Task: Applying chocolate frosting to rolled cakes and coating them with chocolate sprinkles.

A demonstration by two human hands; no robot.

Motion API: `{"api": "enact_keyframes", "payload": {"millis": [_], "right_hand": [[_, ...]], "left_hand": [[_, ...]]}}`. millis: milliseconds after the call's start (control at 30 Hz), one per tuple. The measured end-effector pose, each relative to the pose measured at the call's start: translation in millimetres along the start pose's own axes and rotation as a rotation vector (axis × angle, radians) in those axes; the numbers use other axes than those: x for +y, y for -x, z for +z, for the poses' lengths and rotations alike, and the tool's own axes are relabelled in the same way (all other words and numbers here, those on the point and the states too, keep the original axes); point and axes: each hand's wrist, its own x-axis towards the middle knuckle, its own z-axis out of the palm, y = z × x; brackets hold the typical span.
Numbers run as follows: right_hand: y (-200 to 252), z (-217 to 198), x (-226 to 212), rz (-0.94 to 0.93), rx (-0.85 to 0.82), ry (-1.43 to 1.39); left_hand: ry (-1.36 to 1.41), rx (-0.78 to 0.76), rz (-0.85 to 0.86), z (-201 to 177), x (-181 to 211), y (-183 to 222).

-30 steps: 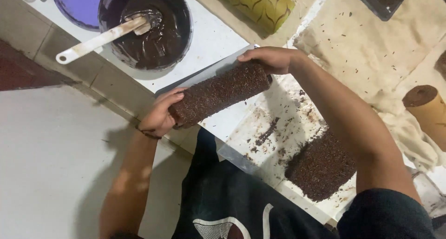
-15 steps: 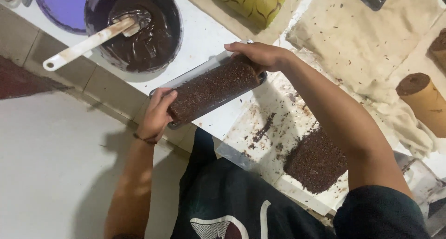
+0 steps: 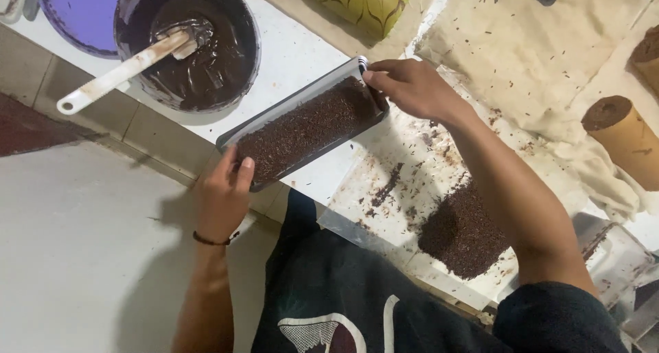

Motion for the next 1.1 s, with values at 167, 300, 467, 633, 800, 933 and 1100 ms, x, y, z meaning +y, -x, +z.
{"api": "enact_keyframes", "payload": {"millis": [167,300,467,633,800,933,1100], "right_hand": [[3,12,8,-0.093,-0.062,0.060],[-10,17,17,-0.104,-0.013,0.049],[2,16,15,-0.040,-0.005,-0.092],[32,8,38,-0.210,0.260,-0.036],[103,-7,17,-0.329,0.526,-0.155],[120,13,15,-0.481,0.682,-0.532],[141,66,57,-0.104,0.589,-0.210]], "left_hand": [[-0.016,0.025,-0.003,2,-26,-16],[0.072,0.130,0.221,-1,-33,-22],[0.049,0.060,0.253,-19,-24,-8],[-0.211,0.486,0.574,-16,-78,-2],[0.006,0.467,0.761,-23,-31,39],[0.289,0.205,1.100,26,42,54],[-0.117,-0.566,1.025,127,36,29]]}}
